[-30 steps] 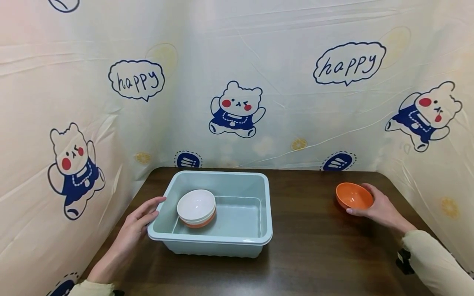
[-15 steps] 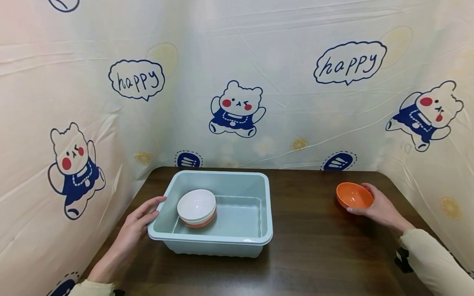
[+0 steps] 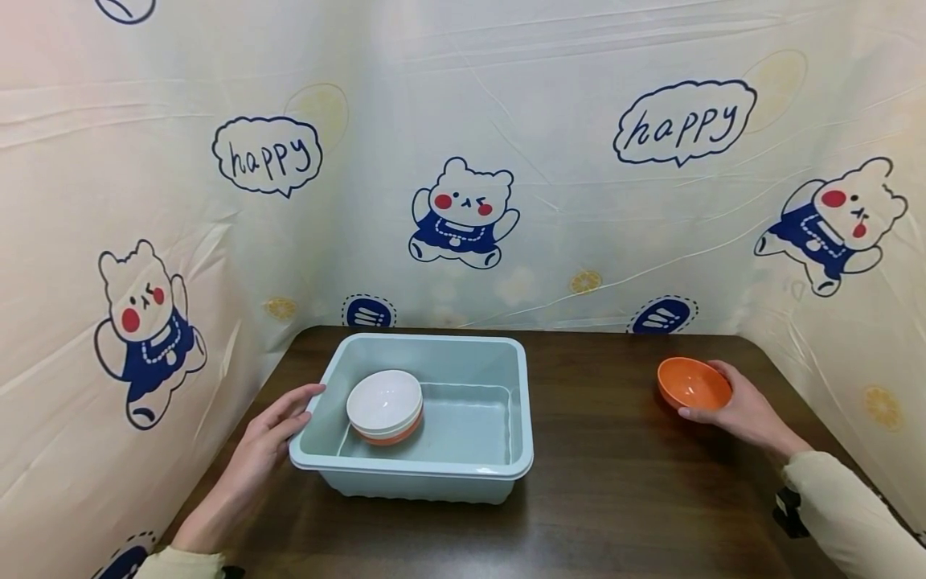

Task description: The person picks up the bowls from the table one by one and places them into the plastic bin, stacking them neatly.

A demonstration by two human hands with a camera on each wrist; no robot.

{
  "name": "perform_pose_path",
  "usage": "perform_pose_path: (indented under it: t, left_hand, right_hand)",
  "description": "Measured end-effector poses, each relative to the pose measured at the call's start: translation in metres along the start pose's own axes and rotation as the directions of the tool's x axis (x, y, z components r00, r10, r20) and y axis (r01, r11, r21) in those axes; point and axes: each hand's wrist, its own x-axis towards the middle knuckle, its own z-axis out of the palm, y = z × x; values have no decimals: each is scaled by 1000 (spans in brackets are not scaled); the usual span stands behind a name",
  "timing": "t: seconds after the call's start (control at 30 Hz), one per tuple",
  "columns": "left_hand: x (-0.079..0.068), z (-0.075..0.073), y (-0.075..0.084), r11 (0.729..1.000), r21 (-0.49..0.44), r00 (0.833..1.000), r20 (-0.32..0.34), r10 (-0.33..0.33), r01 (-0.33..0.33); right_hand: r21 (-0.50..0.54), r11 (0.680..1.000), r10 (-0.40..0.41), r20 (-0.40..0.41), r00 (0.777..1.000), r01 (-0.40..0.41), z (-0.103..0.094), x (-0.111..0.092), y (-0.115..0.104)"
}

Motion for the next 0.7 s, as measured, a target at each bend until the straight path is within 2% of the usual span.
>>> perform_pose_path:
  t: [0.3, 0.7]
  left_hand:
    - [-1, 0, -1, 1000, -7, 1000, -6, 4, -4]
    - [-1, 1, 1, 1000, -9, 1000, 4, -29, 29]
  right_hand:
    - [5, 1000, 6, -8, 1000, -6, 2, -1, 0]
    - [50, 998, 32, -36, 999, -30, 4, -3, -2]
